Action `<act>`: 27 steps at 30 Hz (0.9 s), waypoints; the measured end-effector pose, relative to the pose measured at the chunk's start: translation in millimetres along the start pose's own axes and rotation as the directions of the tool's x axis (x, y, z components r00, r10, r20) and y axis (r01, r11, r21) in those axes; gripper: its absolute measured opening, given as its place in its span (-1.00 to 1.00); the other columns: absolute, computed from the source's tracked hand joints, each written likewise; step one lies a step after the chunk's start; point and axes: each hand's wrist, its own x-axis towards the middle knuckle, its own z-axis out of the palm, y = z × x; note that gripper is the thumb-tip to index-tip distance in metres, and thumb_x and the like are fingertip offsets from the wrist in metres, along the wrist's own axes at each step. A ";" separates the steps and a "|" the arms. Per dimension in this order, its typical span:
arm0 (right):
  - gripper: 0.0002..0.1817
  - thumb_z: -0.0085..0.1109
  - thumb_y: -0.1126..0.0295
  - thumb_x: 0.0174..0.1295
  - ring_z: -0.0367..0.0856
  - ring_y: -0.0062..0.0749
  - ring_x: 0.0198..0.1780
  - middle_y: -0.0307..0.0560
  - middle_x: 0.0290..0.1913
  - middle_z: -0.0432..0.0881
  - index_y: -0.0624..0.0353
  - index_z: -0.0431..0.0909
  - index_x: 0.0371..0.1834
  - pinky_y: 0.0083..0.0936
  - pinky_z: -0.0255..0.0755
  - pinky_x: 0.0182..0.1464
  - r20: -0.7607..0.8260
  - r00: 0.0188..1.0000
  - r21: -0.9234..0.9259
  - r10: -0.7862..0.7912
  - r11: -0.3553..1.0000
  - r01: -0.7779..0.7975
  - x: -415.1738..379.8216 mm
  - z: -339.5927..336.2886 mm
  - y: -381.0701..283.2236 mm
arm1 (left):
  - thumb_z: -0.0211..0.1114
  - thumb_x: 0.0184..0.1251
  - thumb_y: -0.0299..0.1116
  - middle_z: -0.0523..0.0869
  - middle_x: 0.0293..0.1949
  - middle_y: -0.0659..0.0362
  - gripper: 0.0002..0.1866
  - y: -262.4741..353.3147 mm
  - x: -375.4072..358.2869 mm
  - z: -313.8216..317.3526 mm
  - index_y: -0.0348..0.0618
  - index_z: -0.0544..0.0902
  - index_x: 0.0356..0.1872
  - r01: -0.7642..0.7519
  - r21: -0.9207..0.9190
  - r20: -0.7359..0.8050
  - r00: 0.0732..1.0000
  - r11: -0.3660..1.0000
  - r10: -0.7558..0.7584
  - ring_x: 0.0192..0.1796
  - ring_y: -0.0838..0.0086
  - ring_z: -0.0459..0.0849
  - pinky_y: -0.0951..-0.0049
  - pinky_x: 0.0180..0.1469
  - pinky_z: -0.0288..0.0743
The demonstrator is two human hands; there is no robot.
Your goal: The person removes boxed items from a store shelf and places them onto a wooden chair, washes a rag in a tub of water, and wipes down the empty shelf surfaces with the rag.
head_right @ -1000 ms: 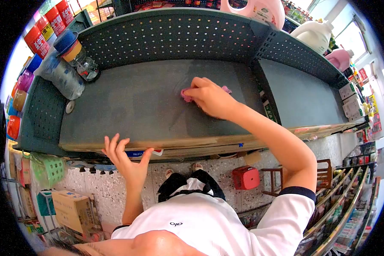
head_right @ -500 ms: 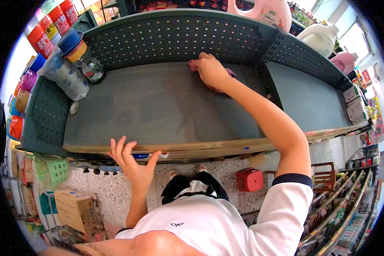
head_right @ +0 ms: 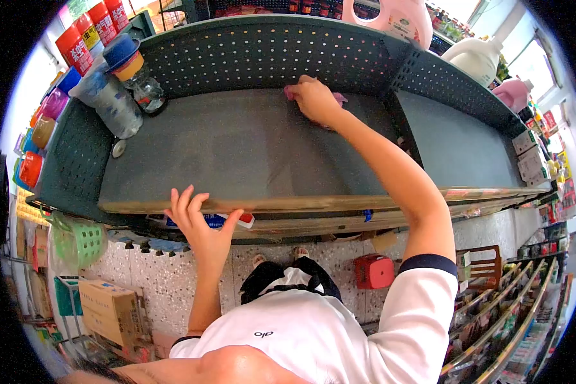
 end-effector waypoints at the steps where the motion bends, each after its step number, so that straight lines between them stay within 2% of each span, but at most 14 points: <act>1: -0.82 0.05 0.45 0.21 0.59 0.03 -0.15 0.06 -0.24 0.54 0.05 0.67 -0.23 -0.19 0.49 -0.08 0.025 1.000 0.007 -0.008 1.000 0.007 -4.9 -4.1 -6.2 | 0.61 -0.12 -0.07 0.32 0.26 0.13 -0.29 0.5 0.1 0.1 -0.02 0.43 0.06 0.000 0.002 -0.007 1.000 1.000 0.000 0.48 0.04 0.06 -0.25 0.48 -0.34; 4: -0.84 0.12 0.49 0.21 0.59 -0.11 -0.16 -0.04 -0.21 0.54 0.10 0.65 -0.19 -0.29 0.47 -0.10 0.122 0.990 0.078 0.064 0.994 -0.074 -24.6 -21.0 -31.8 | 0.61 -0.12 -0.07 0.33 0.26 0.13 -0.29 2.1 0.6 0.9 -0.02 0.43 0.06 -0.004 0.005 -0.020 1.000 1.000 0.004 0.48 0.05 0.09 -0.25 0.48 -0.33; 5: -0.82 0.12 0.51 0.21 0.59 -0.16 -0.16 -0.08 -0.21 0.54 0.08 0.65 -0.17 -0.31 0.45 -0.13 0.074 0.996 0.102 -0.039 0.994 0.032 -31.7 -21.8 -33.8 | 0.60 -0.11 -0.07 0.34 0.25 0.13 -0.29 2.1 0.5 1.1 -0.02 0.43 0.06 -0.006 0.007 -0.023 1.000 1.000 0.006 0.48 0.06 0.09 -0.25 0.48 -0.33; 9: -0.77 0.14 0.54 0.20 0.58 -0.25 -0.18 -0.15 -0.21 0.52 0.07 0.66 -0.12 -0.37 0.41 -0.20 0.177 0.984 0.132 0.003 0.991 -0.027 -58.6 -43.9 -70.3 | 0.60 -0.11 -0.07 0.35 0.25 0.13 -0.30 4.4 0.6 -0.5 -0.02 0.44 0.06 0.003 0.011 -0.022 1.000 1.000 -0.003 0.48 0.07 0.10 -0.25 0.48 -0.31; 12: -0.78 0.15 0.54 0.20 0.57 -0.27 -0.16 -0.16 -0.18 0.52 0.10 0.66 -0.11 -0.37 0.39 -0.19 0.124 0.987 0.179 -0.106 0.980 0.083 -78.5 -50.2 -83.1 | 0.60 -0.11 -0.07 0.35 0.24 0.14 -0.30 5.2 0.9 -0.5 -0.02 0.45 0.06 -0.006 0.021 -0.032 0.999 1.000 0.007 0.47 0.07 0.11 -0.25 0.47 -0.28; 13: -0.77 0.13 0.56 0.21 0.56 -0.26 -0.15 -0.15 -0.16 0.52 0.11 0.65 -0.09 -0.33 0.38 -0.16 0.178 0.978 0.258 -0.109 0.964 0.061 -82.6 -52.9 -86.2 | 0.60 -0.11 -0.07 0.35 0.24 0.14 -0.30 4.9 0.7 0.0 -0.02 0.45 0.06 -0.012 0.018 -0.036 0.999 1.000 0.013 0.47 0.07 0.11 -0.25 0.47 -0.28; 16: -0.76 0.13 0.56 0.22 0.54 -0.25 -0.14 -0.12 -0.17 0.51 0.13 0.64 -0.07 -0.30 0.37 -0.13 0.214 0.965 0.281 -0.153 0.956 0.089 -95.4 -61.0 -97.2 | 0.60 -0.12 -0.07 0.35 0.24 0.14 -0.30 4.8 0.2 0.3 -0.02 0.45 0.06 -0.022 0.014 -0.042 0.999 1.000 0.022 0.47 0.07 0.11 -0.25 0.47 -0.27; 17: -0.76 0.14 0.55 0.22 0.54 -0.23 -0.14 -0.09 -0.17 0.50 0.14 0.64 -0.05 -0.27 0.37 -0.11 0.292 0.950 0.224 -0.110 0.974 0.044 -98.8 -67.4 -103.6 | 0.60 -0.12 -0.07 0.35 0.24 0.14 -0.30 5.3 0.6 -0.3 -0.02 0.45 0.06 -0.019 0.015 -0.038 0.999 1.000 0.020 0.47 0.07 0.11 -0.24 0.47 -0.26; 20: -0.76 0.15 0.54 0.21 0.54 -0.23 -0.13 -0.08 -0.14 0.49 0.13 0.64 -0.05 -0.29 0.38 -0.10 0.256 0.941 0.287 -0.222 0.947 0.145 -106.0 -74.2 -108.6 | 0.60 -0.11 -0.07 0.36 0.25 0.14 -0.30 6.4 1.1 -1.8 -0.02 0.45 0.06 -0.015 0.014 -0.032 0.999 1.000 0.016 0.47 0.07 0.11 -0.24 0.47 -0.26; 24: -0.73 0.17 0.57 0.18 0.53 -0.20 -0.10 -0.08 -0.11 0.49 0.15 0.64 -0.04 -0.35 0.40 -0.09 0.361 0.889 0.380 -0.282 0.915 0.136 -108.7 -83.7 -110.7 | 0.59 -0.10 -0.07 0.36 0.25 0.14 -0.31 6.7 0.7 -2.2 -0.01 0.45 0.06 -0.007 0.017 -0.023 1.000 1.000 0.007 0.48 0.06 0.10 -0.24 0.47 -0.25; 27: -0.72 0.18 0.58 0.16 0.52 -0.20 -0.09 -0.07 -0.10 0.50 0.17 0.64 -0.04 -0.38 0.41 -0.08 0.357 0.860 0.469 -0.365 0.866 0.173 -109.0 -87.6 -109.5 | 0.60 -0.10 -0.08 0.35 0.25 0.14 -0.31 4.8 -0.2 -0.3 -0.01 0.44 0.06 -0.017 0.022 -0.025 1.000 1.000 0.018 0.48 0.06 0.10 -0.24 0.47 -0.27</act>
